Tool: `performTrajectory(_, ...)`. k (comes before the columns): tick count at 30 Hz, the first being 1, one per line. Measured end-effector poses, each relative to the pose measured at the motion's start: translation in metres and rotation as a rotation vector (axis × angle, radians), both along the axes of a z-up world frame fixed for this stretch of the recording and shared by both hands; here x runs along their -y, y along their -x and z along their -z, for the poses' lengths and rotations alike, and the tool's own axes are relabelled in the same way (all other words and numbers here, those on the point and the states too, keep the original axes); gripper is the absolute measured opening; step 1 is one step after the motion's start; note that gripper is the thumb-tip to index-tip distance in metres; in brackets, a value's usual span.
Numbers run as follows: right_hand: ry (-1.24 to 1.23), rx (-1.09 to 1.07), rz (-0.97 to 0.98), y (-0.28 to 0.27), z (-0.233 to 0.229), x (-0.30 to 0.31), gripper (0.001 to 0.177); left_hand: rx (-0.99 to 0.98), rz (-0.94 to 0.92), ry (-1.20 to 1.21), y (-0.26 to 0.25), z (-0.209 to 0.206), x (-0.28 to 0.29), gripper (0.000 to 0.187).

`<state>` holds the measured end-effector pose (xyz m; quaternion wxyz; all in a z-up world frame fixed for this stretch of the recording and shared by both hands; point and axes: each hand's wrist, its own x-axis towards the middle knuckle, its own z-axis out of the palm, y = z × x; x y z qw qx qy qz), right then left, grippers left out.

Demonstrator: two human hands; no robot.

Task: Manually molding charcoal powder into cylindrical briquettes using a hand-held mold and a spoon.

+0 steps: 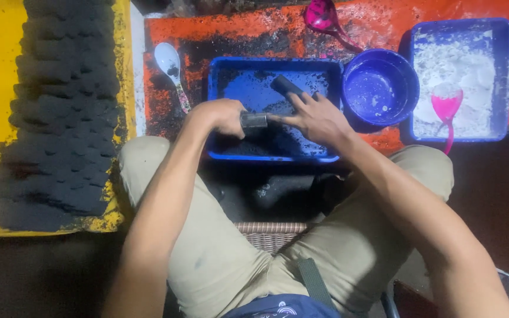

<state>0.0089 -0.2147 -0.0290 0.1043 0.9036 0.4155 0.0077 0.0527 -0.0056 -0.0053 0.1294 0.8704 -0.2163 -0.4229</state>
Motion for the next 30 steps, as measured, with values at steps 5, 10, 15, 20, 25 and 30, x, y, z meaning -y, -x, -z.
performTrajectory(5, -0.161, -0.331, 0.206, 0.013, 0.017, -0.007, 0.041, 0.121, -0.037, -0.028, 0.003, -0.013, 0.001, 0.037)
performTrajectory(10, -0.656, -0.791, 0.476, 0.027, 0.013, -0.026, 0.052, 0.316, 0.005, -0.028, -0.003, 0.008, 0.002, 0.034)
performTrajectory(15, -1.148, -1.32, 0.71, 0.03, 0.008, -0.027, 0.05, 0.461, 0.075, -0.066, -0.005, 0.04, 0.007, 0.032)
performTrajectory(20, -1.587, -1.442, 0.987, 0.019, 0.02, -0.034, 0.034, 0.546, 0.05, 0.009, -0.005, 0.042, 0.011, 0.021)
performTrajectory(25, -1.72, -1.259, 1.22, 0.025, 0.011, -0.042, 0.034, 0.563, 0.05, -0.025, -0.017, 0.064, 0.004, 0.02)
performTrajectory(30, -1.216, -0.576, 0.884, 0.018, 0.035, -0.033, 0.008, 0.429, -0.048, -0.036, -0.015, 0.045, 0.005, 0.025)
